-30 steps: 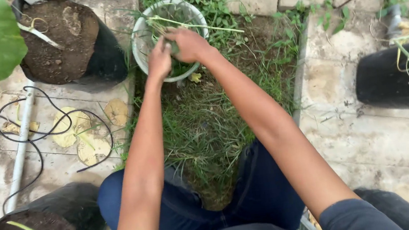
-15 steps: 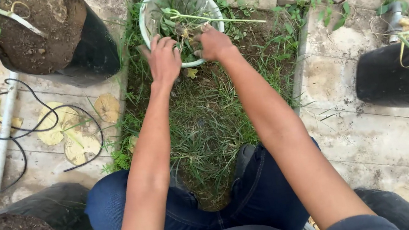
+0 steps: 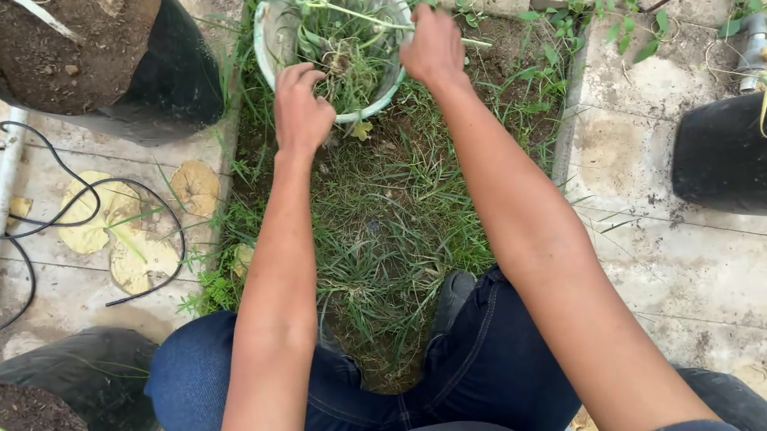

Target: Removing weeds from the soil around garden plants and handling seedlings.

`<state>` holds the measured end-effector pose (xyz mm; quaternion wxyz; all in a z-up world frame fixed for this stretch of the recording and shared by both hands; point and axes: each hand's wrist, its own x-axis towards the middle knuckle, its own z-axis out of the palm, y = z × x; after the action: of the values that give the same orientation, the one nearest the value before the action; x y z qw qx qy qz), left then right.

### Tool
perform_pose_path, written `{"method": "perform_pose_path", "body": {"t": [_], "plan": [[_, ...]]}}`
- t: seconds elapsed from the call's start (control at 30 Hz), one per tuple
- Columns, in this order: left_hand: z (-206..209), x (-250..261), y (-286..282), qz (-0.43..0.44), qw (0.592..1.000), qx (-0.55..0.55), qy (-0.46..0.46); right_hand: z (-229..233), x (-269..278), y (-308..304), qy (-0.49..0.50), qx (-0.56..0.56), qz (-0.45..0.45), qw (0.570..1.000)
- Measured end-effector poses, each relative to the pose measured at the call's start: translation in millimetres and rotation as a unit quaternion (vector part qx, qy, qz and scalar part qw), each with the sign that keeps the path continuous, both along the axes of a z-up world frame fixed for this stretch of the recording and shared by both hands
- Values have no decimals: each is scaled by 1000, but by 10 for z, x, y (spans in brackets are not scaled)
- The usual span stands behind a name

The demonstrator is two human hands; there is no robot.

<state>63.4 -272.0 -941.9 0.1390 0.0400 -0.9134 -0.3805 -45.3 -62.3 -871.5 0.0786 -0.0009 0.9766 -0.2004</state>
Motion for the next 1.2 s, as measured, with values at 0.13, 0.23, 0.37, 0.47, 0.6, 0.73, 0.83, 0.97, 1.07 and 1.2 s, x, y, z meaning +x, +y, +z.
{"method": "perform_pose_path", "body": {"t": [0.13, 0.23, 0.37, 0.47, 0.6, 0.73, 0.83, 0.97, 1.07, 1.2], "plan": [[-10, 31, 11, 0, 1000, 10, -15, -343, -77, 55, -53, -59, -35, 996], [98, 18, 69, -11, 999, 38, -25, -413, -146, 109, -136, -100, -102, 980], [68, -72, 227, -26, 999, 35, -19, -360, -242, 379, -112, -139, -172, 969], [179, -112, 465, -44, 997, 63, -15, -87, -180, 595, -27, -82, -208, 974], [-80, -370, 936, -78, 995, 61, -4, 171, -100, 1000, -15, -43, -259, 965], [168, -415, 1433, -134, 989, 57, 23, 190, -51, 1612, 31, -45, -319, 946], [170, -440, 1837, -173, 982, 67, 33, 161, 21, 2049, 36, 17, -344, 938], [-136, -486, 2267, -228, 972, 39, 36, 27, 115, 2580, -11, 45, -361, 931], [-230, -463, 2425, -258, 965, 30, 46, -56, 217, 2816, -33, 57, -331, 941], [43, -447, 2480, -248, 968, -40, 24, 174, 295, 2709, -49, 99, -300, 947]]}}
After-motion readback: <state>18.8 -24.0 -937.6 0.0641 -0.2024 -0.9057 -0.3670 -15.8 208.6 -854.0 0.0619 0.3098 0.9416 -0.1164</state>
